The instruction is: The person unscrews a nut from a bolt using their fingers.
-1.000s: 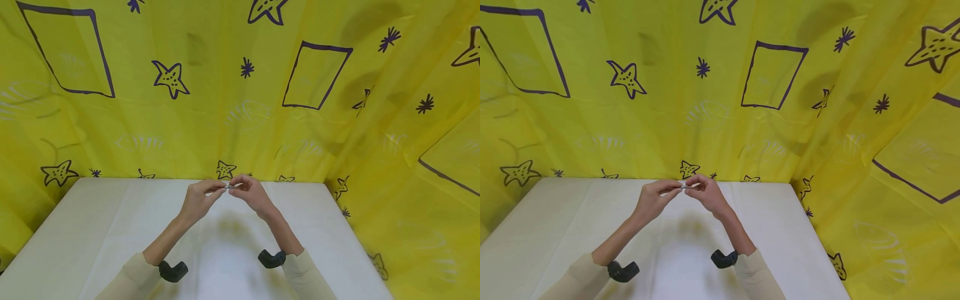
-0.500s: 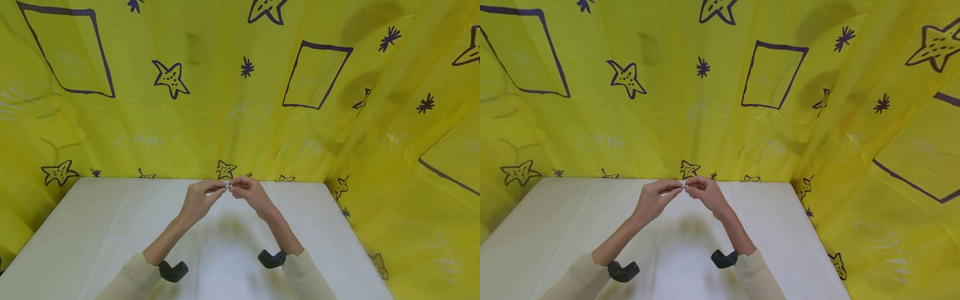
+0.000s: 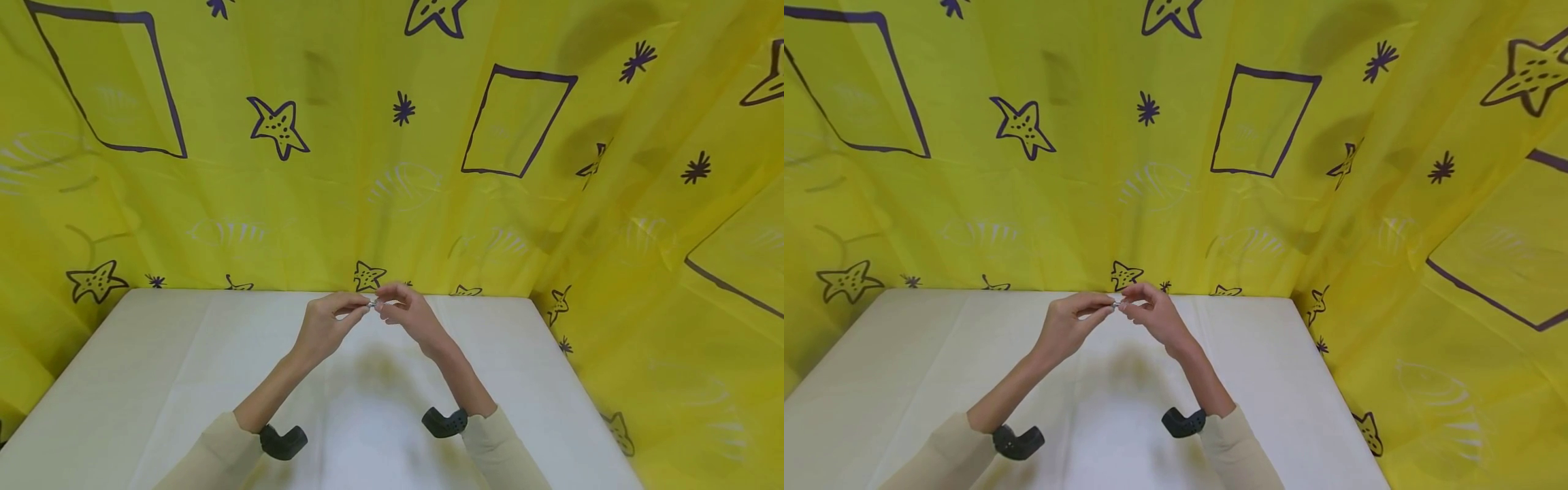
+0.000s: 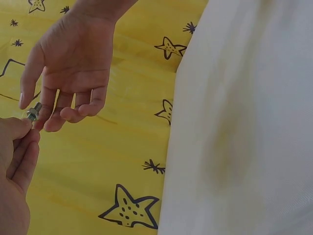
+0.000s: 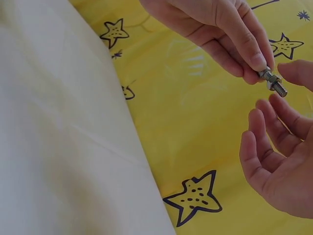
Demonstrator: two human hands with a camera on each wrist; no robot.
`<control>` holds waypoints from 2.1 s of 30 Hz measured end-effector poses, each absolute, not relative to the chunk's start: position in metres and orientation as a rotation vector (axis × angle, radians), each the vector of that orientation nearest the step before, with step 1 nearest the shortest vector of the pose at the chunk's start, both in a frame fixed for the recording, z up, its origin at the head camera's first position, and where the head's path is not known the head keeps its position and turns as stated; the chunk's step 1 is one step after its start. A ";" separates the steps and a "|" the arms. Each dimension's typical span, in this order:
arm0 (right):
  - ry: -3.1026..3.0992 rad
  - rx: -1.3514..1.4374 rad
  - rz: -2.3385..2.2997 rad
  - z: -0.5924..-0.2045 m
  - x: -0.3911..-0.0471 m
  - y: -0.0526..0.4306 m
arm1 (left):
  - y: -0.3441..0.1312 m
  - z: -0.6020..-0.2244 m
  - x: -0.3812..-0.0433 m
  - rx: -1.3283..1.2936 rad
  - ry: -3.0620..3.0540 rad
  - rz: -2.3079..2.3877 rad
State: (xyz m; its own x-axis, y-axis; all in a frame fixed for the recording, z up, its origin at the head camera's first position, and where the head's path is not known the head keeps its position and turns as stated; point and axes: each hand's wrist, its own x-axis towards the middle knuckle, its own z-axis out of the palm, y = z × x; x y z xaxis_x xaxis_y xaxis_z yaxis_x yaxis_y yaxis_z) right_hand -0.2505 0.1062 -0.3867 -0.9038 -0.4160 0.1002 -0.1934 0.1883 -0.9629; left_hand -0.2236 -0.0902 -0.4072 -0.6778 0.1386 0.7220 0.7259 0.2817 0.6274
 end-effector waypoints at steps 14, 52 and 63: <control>2.279 -0.621 -1.765 -0.390 -0.251 0.108 | -0.090 -0.408 -0.223 -0.777 -2.012 -1.426; 2.252 -0.518 -1.737 -0.386 -0.250 0.109 | -0.090 -0.409 -0.224 -0.762 -2.037 -1.414; 2.289 -0.571 -1.749 -0.387 -0.251 0.110 | -0.089 -0.408 -0.224 -0.782 -2.017 -1.418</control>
State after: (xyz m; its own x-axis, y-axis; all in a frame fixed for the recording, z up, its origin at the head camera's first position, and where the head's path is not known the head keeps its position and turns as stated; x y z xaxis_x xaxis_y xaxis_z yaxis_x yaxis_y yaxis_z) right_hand -0.2513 0.1098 -0.3866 -0.9041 -0.4214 0.0705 -0.1788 0.2233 -0.9582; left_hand -0.2244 -0.0886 -0.4085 -0.6809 0.1470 0.7174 0.7249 0.2748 0.6317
